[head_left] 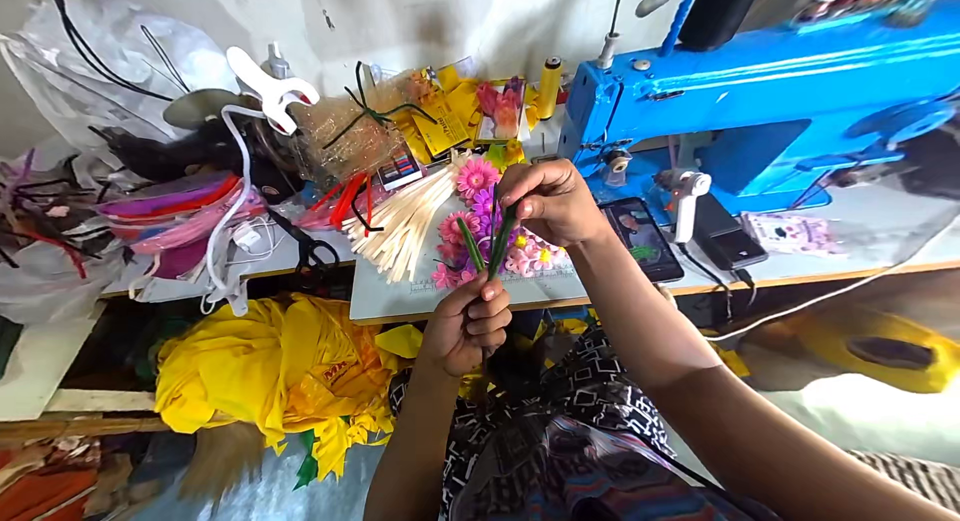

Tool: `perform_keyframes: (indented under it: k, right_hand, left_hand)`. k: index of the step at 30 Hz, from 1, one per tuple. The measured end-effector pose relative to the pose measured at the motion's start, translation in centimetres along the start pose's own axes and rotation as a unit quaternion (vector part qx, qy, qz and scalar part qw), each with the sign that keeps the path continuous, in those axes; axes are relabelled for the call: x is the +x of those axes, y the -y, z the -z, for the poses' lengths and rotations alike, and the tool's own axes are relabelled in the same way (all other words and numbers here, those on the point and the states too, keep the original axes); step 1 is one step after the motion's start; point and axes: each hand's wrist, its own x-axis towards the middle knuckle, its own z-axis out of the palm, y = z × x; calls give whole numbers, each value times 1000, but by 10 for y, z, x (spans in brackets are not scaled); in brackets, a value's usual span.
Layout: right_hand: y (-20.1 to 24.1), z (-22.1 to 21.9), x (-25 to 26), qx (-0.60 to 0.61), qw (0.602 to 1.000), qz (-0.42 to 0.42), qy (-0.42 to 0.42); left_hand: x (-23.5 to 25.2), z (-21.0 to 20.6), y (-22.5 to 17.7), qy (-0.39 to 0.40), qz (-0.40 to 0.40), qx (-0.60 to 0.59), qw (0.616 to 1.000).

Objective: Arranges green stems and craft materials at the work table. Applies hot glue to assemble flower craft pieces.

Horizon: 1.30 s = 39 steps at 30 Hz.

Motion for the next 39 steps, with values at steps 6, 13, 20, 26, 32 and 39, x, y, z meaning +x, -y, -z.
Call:
perform_keyframes:
  k: [6,13,20,26,32,39]
  right_hand:
    - [-3,-4,4,7,999,52,6]
    - [11,8,4,-83,996,21,-7]
    - [18,-9,-22,-187,942,-275,41]
    - [-17,-54,-59,-53,945,-322,23]
    - [-15,-81,-60,-17,945,-309,-110]
    - [-17,-68,-66,-324,891,-279,-153]
  left_hand:
    - [4,-1,10,8,-20,-26,999]
    - [0,-17,11,-159,-210,280,923]
    - [1,-18,-5,-212,-303,403,837]
    - [6,-7,-29,-174,-300,524,778]
    - [16,3,-36,-193,-240,539,784]
    - [13,-4,-50,-280,-338,574,692]
